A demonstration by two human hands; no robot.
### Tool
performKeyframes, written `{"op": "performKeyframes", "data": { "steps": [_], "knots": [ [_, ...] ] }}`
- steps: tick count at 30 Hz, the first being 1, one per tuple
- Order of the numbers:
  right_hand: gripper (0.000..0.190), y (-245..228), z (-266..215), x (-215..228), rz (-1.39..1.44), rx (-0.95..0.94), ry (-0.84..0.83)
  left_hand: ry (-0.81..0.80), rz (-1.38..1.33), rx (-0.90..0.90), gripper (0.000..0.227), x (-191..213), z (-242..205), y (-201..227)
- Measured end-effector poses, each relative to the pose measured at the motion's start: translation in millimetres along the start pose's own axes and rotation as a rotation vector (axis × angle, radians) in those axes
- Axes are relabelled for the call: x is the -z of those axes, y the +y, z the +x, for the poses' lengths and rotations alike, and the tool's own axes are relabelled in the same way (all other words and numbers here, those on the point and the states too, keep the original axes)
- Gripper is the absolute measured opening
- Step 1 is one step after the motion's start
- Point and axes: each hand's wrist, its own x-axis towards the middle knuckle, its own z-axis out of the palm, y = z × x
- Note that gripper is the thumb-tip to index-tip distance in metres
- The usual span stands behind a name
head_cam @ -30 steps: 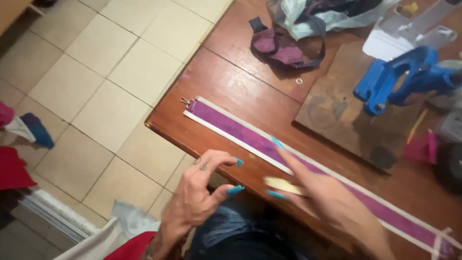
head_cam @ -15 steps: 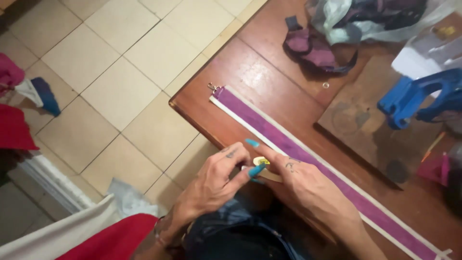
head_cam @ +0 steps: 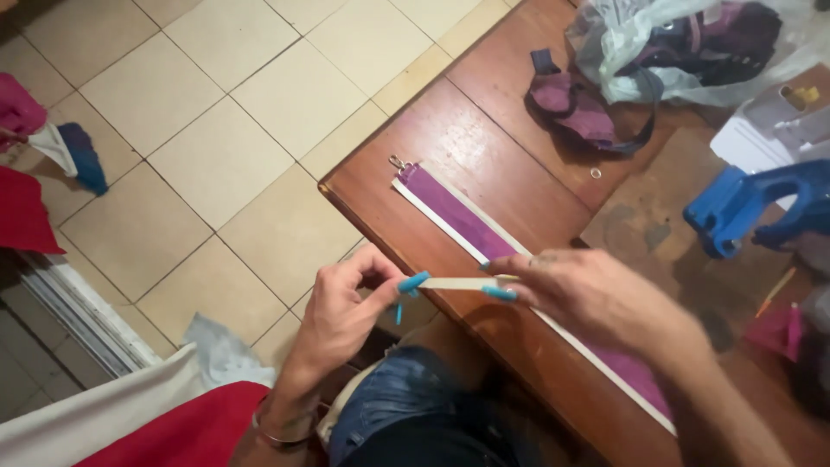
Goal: Applying parallel strips of white adhesive tape to a purple leather strap using a spacer for alignment
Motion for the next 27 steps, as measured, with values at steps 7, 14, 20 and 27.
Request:
{"op": "performKeyframes", "data": {
  "steps": [7,14,20,27],
  "knots": [
    [0.021,26,78,41,-0.157,-0.058,-0.082,0.276,-0.019,0.108,0.013,-11,32,-29],
    [0.024,84,145,41,-0.423,-0.289,-0.171,0.389,0.220,0.268,0.010,-11,62,-38],
    [0.026,60,157,76,-0.245,-0.288,-0.304,0.354,0.216,0.310,0.012,-12,77,-36],
    [0.025,94,182,45,-0.621,-0.223,-0.098,0.422,0.445,0.140,0.014,-25,82,-44]
  ]
}}
